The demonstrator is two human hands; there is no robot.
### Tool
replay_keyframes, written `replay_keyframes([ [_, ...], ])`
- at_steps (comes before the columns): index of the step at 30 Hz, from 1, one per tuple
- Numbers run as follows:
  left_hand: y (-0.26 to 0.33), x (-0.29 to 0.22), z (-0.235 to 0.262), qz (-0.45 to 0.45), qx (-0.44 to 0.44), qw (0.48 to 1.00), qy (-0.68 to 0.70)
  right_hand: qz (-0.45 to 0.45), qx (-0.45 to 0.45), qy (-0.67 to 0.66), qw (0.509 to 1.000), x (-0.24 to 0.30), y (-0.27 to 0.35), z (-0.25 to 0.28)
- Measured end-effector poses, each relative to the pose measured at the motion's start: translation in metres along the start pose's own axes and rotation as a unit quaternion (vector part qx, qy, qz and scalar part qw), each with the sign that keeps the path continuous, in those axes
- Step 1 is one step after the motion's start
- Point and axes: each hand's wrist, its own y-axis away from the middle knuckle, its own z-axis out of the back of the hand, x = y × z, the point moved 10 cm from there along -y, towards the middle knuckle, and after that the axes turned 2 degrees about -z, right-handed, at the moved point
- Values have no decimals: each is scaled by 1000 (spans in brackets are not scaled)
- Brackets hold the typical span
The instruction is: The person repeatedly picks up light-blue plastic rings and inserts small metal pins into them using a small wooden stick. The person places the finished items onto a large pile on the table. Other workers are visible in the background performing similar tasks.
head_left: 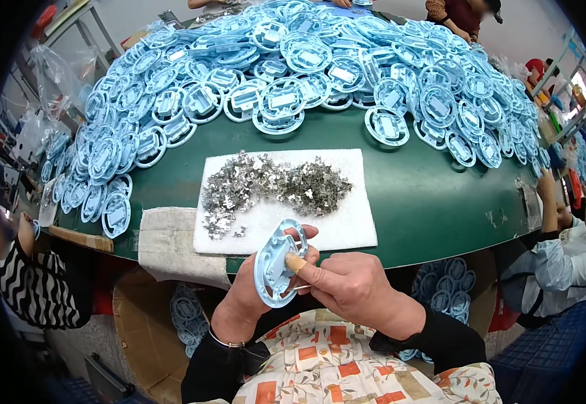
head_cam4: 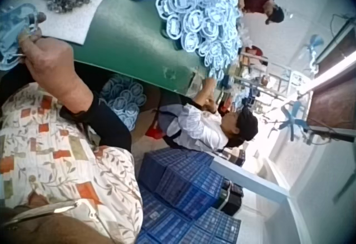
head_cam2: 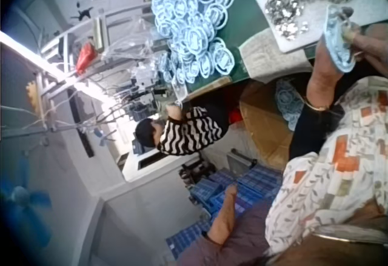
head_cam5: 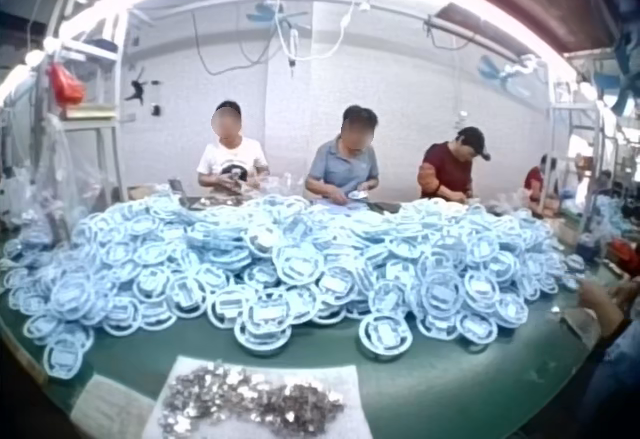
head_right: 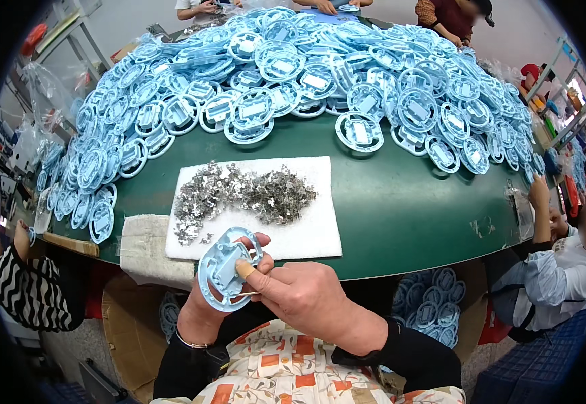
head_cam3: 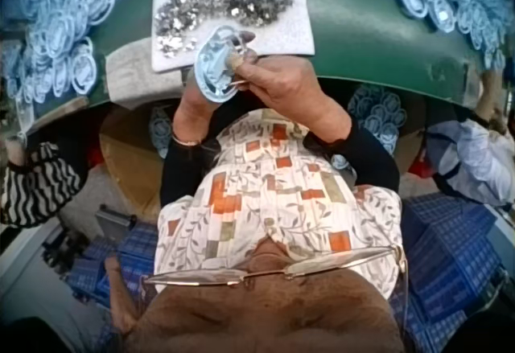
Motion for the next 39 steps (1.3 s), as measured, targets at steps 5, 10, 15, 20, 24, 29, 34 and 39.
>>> replay_keyframes([
  [5, -2, 6, -4, 2, -2, 1000, 22, -4, -32, -110, 993, -1, 3, 3],
  [10, 3, 12, 9, 11, -137, 984, -109, -144, -59, -257, 954, -21, 13, 14],
  [15, 18, -21, -10, -47, -105, 947, -301, -257, -11, -301, 918, -54, 28, 34],
  [20, 28, -32, -19, -8, -83, 904, -419, -220, 133, -281, 925, -34, 4, 8],
  [24, 46, -38, 12, -3, -138, 912, -387, -227, 113, -167, 953, -49, -38, -5],
  [29, 62, -47, 30, 1, -163, 896, -414, -80, 93, -49, 991, -31, -93, -51],
  [34, 72, -49, 41, 0, -164, 910, -380, -27, 152, 52, 987, -26, -108, -89],
  [39, 76, -54, 44, 3, -168, 913, -371, -45, 145, 46, 987, -36, -112, -93],
])
